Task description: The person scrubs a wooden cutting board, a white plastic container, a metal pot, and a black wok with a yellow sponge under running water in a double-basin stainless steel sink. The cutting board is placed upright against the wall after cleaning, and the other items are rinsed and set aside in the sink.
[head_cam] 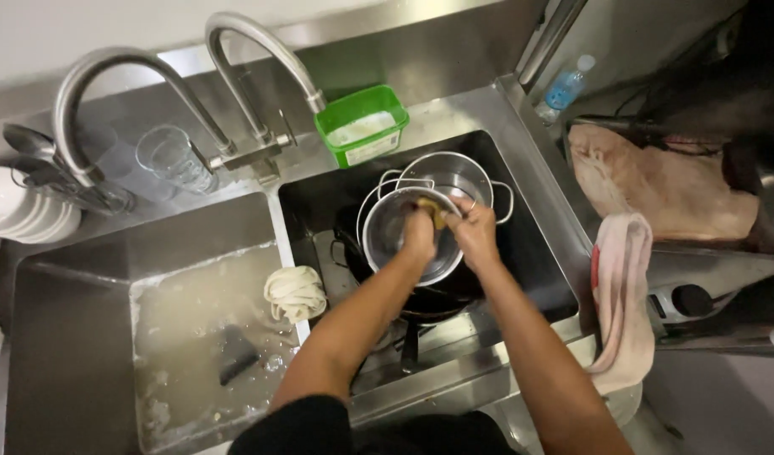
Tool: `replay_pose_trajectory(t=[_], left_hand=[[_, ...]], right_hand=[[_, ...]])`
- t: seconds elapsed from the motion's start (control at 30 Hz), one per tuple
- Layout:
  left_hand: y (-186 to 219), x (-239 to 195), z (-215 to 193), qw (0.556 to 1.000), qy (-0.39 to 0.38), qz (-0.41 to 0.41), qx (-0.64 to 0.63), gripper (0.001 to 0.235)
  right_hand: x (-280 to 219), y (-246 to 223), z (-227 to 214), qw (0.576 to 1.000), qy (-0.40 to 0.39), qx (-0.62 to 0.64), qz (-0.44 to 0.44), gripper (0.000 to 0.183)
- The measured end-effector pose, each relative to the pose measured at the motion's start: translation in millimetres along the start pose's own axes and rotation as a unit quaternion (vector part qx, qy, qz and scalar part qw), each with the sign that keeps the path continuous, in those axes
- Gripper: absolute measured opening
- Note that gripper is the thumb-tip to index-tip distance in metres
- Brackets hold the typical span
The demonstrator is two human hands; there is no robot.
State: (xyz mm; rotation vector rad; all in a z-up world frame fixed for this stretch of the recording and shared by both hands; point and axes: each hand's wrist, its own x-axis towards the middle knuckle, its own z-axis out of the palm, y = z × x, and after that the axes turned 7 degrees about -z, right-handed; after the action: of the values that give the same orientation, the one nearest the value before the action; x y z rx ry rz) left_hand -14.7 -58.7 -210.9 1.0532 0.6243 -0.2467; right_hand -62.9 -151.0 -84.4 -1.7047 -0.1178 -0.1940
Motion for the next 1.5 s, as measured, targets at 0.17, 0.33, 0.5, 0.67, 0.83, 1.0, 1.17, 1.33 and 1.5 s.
replay_pose_trajectory(t=[0.17, 0.33, 0.5, 0.67, 0.83, 1.0, 1.17, 1.33, 1.5], left_hand=[[63, -124, -23, 0.892, -0.182, 0.09, 0.404, 0.06], [88, -116, -48, 0.619, -0.171, 0.2, 0.74, 0.063], [167, -126, -55, 0.655, -0.211, 0.267, 0.675, 0.052], [206, -102, -63, 0.777, -0.309, 0.315, 0.449, 0.037], [184, -82, -50, 0.887, -0.097, 0.355, 0.279, 0.03], [101, -138, -4, 0.65, -0.022, 0.555, 0.519, 0.035], [112, -99, 2, 0.657, 0.046, 0.464, 0.592, 0.066], [152, -71, -36, 0.903, -0.182, 0.176, 0.346, 0.055], [121, -73, -42, 0.983, -0.141, 0.023, -0.117, 0.049]], right_hand=[[-2, -6, 6, 0.999, 0.041, 0.0, -0.007, 0.029], [16, 18, 10, 1.0, 0.022, 0.02, 0.0, 0.06], [47, 5, -43, 0.944, -0.163, -0.241, -0.157, 0.036], [54, -26, -56, 0.875, -0.275, -0.25, -0.31, 0.023], [51, 10, -34, 0.95, -0.07, -0.275, -0.13, 0.016], [43, 29, -24, 0.938, 0.067, -0.337, -0.043, 0.012], [20, 9, -18, 0.986, 0.121, -0.113, -0.029, 0.015], [34, 9, -41, 0.971, 0.238, 0.016, 0.003, 0.018], [43, 66, -41, 0.901, 0.28, 0.274, 0.187, 0.03]])
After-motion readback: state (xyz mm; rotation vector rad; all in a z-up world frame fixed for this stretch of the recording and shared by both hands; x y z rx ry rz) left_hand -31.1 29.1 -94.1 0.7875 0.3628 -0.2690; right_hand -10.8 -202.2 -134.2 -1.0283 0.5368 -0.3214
